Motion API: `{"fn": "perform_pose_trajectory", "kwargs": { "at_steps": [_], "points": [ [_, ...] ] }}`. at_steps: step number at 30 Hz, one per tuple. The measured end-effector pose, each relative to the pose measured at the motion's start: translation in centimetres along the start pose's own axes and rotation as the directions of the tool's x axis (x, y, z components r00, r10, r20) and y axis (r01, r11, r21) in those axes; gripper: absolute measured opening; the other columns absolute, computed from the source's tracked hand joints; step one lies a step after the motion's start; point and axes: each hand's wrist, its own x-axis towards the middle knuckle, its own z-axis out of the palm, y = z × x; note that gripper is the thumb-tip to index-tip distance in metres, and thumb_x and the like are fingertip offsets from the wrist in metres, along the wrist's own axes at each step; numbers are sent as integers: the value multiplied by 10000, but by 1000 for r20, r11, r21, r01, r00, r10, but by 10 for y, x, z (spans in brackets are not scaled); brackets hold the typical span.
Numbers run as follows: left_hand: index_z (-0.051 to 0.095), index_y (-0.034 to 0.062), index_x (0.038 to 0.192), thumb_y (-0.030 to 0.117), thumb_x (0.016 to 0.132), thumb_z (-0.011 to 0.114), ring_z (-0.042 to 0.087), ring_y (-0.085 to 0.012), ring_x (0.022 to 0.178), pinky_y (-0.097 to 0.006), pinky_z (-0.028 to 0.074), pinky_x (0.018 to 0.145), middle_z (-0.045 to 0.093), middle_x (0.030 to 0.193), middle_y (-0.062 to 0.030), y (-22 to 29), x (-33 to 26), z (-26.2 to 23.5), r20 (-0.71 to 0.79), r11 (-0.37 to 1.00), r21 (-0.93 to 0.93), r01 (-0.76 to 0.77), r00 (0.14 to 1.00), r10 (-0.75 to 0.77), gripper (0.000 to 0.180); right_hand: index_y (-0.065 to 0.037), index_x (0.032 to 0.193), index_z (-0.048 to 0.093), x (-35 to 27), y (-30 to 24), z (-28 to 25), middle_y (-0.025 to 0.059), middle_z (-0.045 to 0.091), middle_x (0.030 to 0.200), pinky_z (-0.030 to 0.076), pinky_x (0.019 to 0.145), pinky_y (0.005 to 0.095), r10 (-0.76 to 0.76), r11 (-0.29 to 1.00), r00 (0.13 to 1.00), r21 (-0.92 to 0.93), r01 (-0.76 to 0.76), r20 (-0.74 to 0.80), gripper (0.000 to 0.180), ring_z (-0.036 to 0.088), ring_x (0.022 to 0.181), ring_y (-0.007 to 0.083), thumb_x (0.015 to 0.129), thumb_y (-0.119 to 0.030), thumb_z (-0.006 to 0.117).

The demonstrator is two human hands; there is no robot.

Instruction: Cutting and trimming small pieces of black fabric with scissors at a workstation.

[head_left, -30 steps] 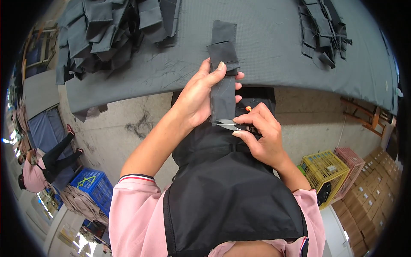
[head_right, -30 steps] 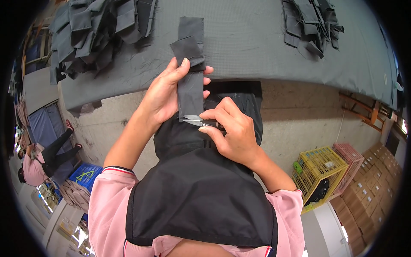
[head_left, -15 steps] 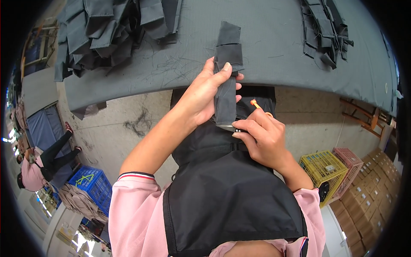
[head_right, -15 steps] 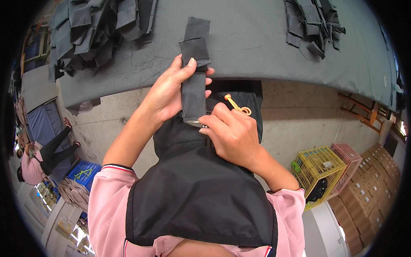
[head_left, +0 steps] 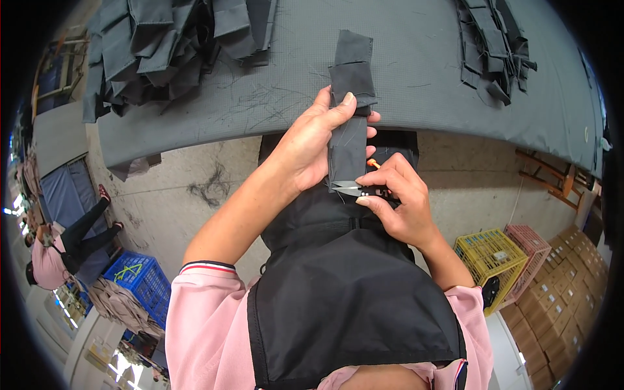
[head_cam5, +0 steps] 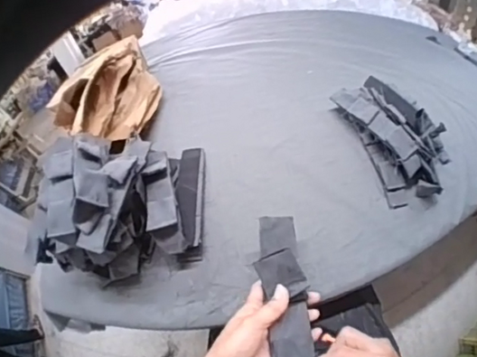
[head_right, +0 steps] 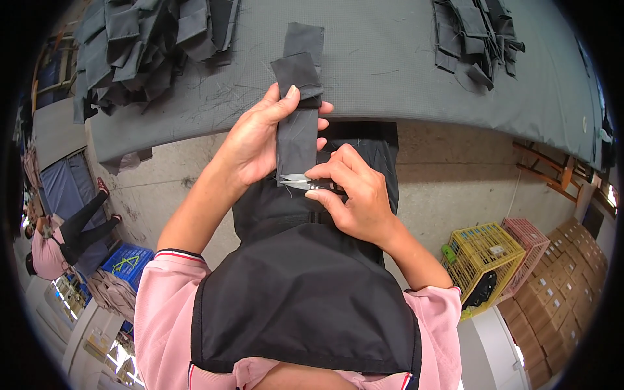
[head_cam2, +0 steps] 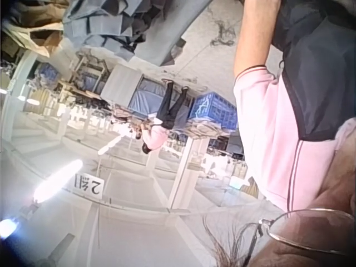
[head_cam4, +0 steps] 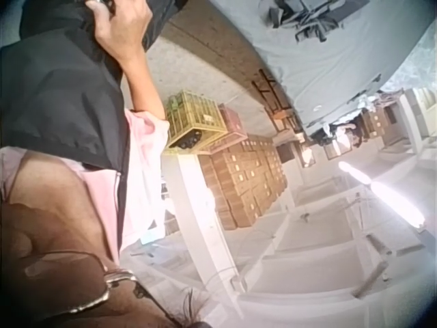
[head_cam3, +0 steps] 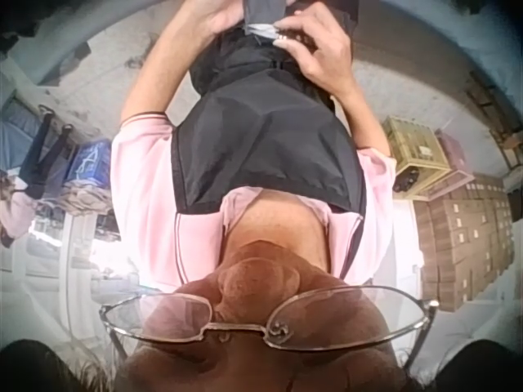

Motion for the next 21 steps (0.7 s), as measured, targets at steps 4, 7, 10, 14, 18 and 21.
{"fn": "perform_pose_trajectory", "kwargs": {
  "at_steps": [4,7,10,14,18,21],
  "points": [
    [389,89,1186,283,953,526,620,-199,920,-387,572,753,598,1085,-139,-2,-2,4,-73,999,-34,19,997,-21,333,-41,890,654,-1,3,1,58,515,749,448,535,291,-41,999,999,18,41,11,262,530,597,187,652,-48,764],
    [388,81,1186,283,952,528,620,-198,927,-387,574,753,599,1084,-142,-2,-1,4,-55,1000,-22,10,998,-11,339,-43,891,656,-3,5,3,59,518,739,451,540,301,-17,1000,1000,19,17,14,267,537,600,195,648,-55,768],
    [386,76,1187,282,951,530,623,-199,922,-389,574,752,599,1080,-142,-1,-2,4,-48,1000,-10,12,999,-12,345,-44,887,657,-4,7,5,59,517,727,450,539,312,-74,997,997,0,74,-9,266,539,593,203,646,-62,769],
    [387,75,1188,280,952,530,627,-200,909,-387,573,751,600,1079,-143,-1,-2,5,-54,1000,-9,14,998,-15,344,-47,880,657,-3,5,5,59,517,716,451,551,315,-62,998,998,-13,62,-11,260,537,581,213,645,-66,767],
    [386,69,1194,274,954,525,628,-204,909,-390,573,753,600,1083,-149,-1,-3,7,-58,1000,4,22,998,-21,345,-52,873,657,-5,4,4,59,516,719,451,555,319,-23,999,1000,-44,24,17,244,533,582,212,651,-66,759],
    [255,59,1304,276,948,538,603,-208,925,-396,559,756,589,1103,-143,-2,-2,5,-33,999,11,36,999,-36,504,-53,864,655,-7,0,-1,57,515,720,430,553,307,-87,990,996,-112,89,23,225,532,624,196,660,-48,750]
  ]
}}
